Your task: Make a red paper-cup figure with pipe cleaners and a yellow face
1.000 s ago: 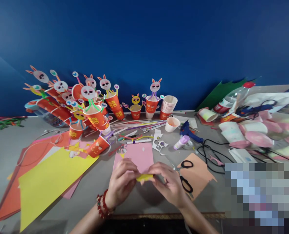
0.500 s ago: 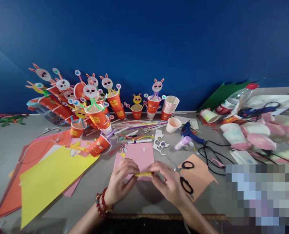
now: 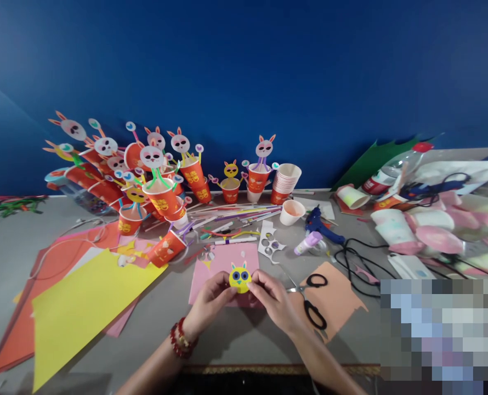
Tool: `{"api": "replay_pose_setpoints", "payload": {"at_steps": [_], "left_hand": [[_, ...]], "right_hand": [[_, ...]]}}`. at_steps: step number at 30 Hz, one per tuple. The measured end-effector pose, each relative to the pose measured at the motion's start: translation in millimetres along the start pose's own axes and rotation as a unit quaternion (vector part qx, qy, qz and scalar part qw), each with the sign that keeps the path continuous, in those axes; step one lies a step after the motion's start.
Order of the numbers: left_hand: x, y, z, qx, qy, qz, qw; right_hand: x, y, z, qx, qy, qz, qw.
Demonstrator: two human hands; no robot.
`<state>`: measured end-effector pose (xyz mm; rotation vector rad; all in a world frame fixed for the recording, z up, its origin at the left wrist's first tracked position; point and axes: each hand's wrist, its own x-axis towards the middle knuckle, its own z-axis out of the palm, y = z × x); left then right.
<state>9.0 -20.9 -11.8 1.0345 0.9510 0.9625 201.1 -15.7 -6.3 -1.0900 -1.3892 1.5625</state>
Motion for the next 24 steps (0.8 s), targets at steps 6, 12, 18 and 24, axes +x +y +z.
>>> {"api": "replay_pose_setpoints", "payload": {"at_steps": [6, 12, 18, 24], "left_hand": [[0.9, -2.0, 3.1, -0.001, 0.024, -0.025, 0.999], [3.6, -3.0, 0.7, -0.012, 0.058, -0.031, 0.998], [4.5, -4.1, -0.6, -0.017, 0.064, -0.024, 0.998], [1.3, -1.3, -6.0, 0.033, 0.069, -0.012, 0.997]], "right_hand": [[1.0, 0.3, -0.8, -0.107, 0.011, -0.062, 0.992], [2.1, 2.3, -3.3, -0.121, 0.058, -0.072, 0.988], [5.5, 6.4, -16.3, -0.186, 0.174, -0.109, 0.961], [-2.5, -2.6, -19.3, -0.390, 0.108, -0.091, 0.910]]}}
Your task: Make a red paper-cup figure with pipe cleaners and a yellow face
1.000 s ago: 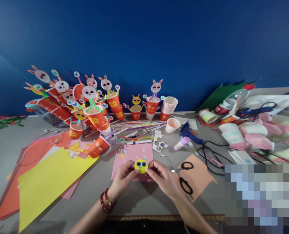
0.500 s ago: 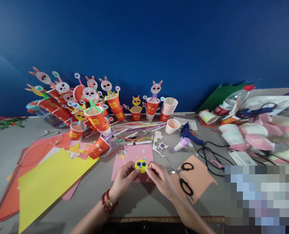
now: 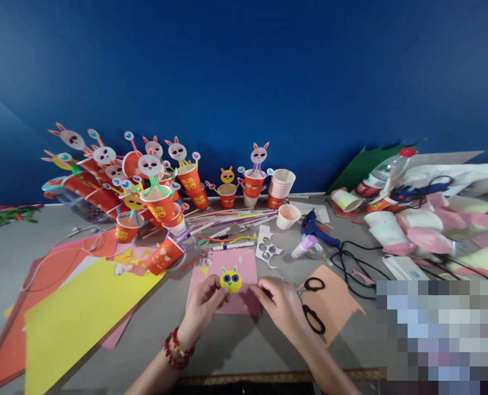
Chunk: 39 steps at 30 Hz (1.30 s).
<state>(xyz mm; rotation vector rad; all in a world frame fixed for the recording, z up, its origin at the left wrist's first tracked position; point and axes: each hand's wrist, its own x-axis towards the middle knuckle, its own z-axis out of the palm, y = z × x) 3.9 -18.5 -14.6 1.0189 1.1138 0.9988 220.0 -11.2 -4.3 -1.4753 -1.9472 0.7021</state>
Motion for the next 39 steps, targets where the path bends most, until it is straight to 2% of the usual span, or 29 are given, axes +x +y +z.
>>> {"api": "replay_pose_setpoints", "payload": {"at_steps": [3, 6, 10, 13, 15, 17, 19, 22, 25, 29, 32, 35, 37, 39], "left_hand": [[-2.8, 3.4, -2.9, 0.041, -0.001, 0.007, 0.999], [-4.3, 5.9, -2.3, 0.060, -0.005, 0.010, 0.998], [-4.7, 10.0, -2.6, 0.087, 0.007, 0.014, 0.996], [-7.6, 17.5, -8.0, 0.147, 0.041, 0.080, 0.985], [-10.8, 23.6, -12.2, 0.207, 0.088, 0.152, 0.962], [-13.6, 28.2, -14.5, 0.256, 0.113, 0.198, 0.940], [-14.8, 29.3, -13.3, 0.267, 0.088, 0.191, 0.941], [-12.8, 23.9, -5.4, 0.247, 0.032, 0.136, 0.959], [-8.4, 14.8, 5.8, 0.195, 0.019, 0.110, 0.974], [-5.4, 10.5, 17.3, 0.030, -0.019, 0.087, 0.996], [-6.5, 15.1, 19.0, -0.090, -0.055, 0.047, 0.993], [-6.8, 19.8, 16.2, -0.200, -0.083, -0.013, 0.976], [-5.2, 20.3, 14.2, -0.272, -0.104, -0.041, 0.956], [-3.0, 19.2, 13.7, -0.325, -0.125, -0.061, 0.935]], "right_hand": [[1.0, -10.1, -1.4, 0.088, -0.019, -0.022, 0.996], [4.8, -20.1, 3.5, 0.188, -0.043, -0.002, 0.981], [9.7, -26.8, 12.3, 0.221, -0.037, 0.022, 0.974], [10.7, -26.6, 14.6, 0.235, -0.043, 0.034, 0.970], [10.3, -25.3, 15.3, 0.232, -0.034, 0.031, 0.972], [9.5, -23.8, 16.9, 0.220, -0.010, 0.019, 0.975], [8.4, -22.8, 19.3, 0.209, 0.012, 0.002, 0.978], [6.2, -23.5, 22.5, 0.183, 0.026, -0.027, 0.982], [3.2, -27.6, 23.3, 0.128, 0.052, -0.075, 0.988], [-0.3, -39.3, 18.6, 0.067, 0.086, -0.152, 0.982], [-2.9, -44.3, 7.8, 0.063, 0.076, -0.203, 0.974], [-6.6, -29.3, -10.3, 0.071, 0.074, -0.210, 0.972], [-7.5, -4.8, -25.0, 0.060, 0.163, -0.167, 0.971], [-4.3, 26.3, -39.9, 0.052, 0.325, -0.066, 0.942]]}}
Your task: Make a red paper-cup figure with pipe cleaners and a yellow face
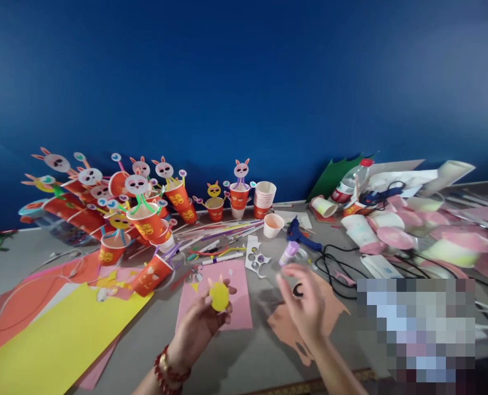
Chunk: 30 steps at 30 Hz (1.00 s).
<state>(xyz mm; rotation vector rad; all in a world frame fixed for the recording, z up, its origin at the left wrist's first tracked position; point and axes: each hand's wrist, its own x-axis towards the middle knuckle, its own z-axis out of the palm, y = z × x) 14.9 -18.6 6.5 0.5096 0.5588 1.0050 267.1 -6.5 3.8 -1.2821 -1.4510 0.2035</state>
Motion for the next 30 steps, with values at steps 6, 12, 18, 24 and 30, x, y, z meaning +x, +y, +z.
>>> {"api": "replay_pose_setpoints", "payload": {"at_steps": [6, 12, 18, 24, 30], "left_hand": [[2.9, -3.8, 3.4, -0.079, -0.046, -0.058, 0.994], [-1.6, 0.3, 4.5, -0.031, -0.065, -0.052, 0.996], [0.8, -0.6, 4.3, 0.030, -0.028, -0.002, 0.999], [-4.8, -3.7, 13.7, 0.144, 0.041, 0.052, 0.987], [-15.7, 24.4, 24.5, 0.393, 0.018, 0.249, 0.885]], "right_hand": [[32.7, 66.4, -10.3, -0.042, -0.059, 0.123, 0.990], [36.1, 51.9, -4.7, -0.006, -0.104, 0.111, 0.988], [17.2, 9.1, 2.6, 0.149, -0.192, 0.162, 0.956], [-7.9, -21.9, 22.2, 0.258, -0.292, 0.232, 0.891], [-20.0, -48.6, 27.6, 0.318, -0.396, 0.273, 0.817]]}}
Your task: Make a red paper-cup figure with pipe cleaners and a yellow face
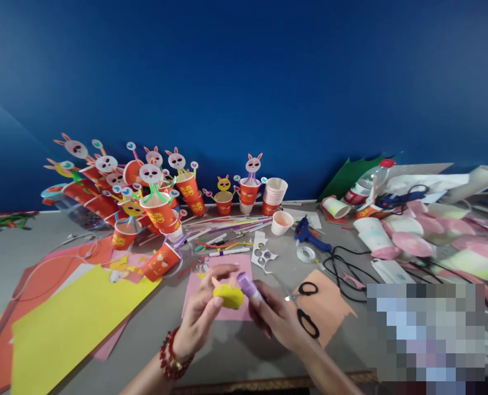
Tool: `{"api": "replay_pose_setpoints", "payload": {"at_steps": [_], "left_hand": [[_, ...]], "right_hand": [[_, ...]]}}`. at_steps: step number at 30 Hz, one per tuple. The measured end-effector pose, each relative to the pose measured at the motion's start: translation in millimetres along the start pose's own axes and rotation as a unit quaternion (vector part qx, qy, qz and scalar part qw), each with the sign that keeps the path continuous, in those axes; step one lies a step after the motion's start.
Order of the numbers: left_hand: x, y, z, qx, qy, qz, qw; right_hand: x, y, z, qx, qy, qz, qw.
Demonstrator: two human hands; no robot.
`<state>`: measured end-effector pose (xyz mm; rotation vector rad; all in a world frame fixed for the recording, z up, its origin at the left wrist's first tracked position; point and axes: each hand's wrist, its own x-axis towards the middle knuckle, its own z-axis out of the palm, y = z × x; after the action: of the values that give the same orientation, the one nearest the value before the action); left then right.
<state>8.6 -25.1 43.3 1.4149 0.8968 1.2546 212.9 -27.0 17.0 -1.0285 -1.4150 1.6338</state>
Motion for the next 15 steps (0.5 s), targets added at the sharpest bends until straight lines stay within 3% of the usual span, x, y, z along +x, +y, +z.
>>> {"api": "replay_pose_setpoints", "payload": {"at_steps": [2, 5, 7, 9, 12, 15], "left_hand": [[4.3, 6.9, 4.7, -0.032, -0.012, 0.004, 0.999], [11.2, 9.3, 24.5, -0.199, 0.015, -0.072, 0.977], [17.4, 9.9, 35.0, -0.290, 0.070, -0.114, 0.948], [25.3, 14.2, 33.2, -0.338, 0.128, -0.129, 0.923], [35.8, 27.2, 7.3, -0.359, 0.217, -0.060, 0.906], [36.9, 32.4, -20.1, -0.283, 0.282, 0.076, 0.913]], "right_hand": [[-0.8, -0.7, 7.7, 0.021, -0.049, 0.026, 0.998], [0.0, -0.3, 17.8, 0.021, -0.096, 0.058, 0.993], [0.1, -0.3, 21.8, -0.042, -0.101, 0.047, 0.993], [-2.0, -0.3, 21.7, -0.168, -0.078, 0.008, 0.983], [-10.2, 0.4, 13.2, -0.323, -0.022, -0.038, 0.945], [-19.9, -0.9, -1.2, -0.305, 0.040, -0.056, 0.950]]}}
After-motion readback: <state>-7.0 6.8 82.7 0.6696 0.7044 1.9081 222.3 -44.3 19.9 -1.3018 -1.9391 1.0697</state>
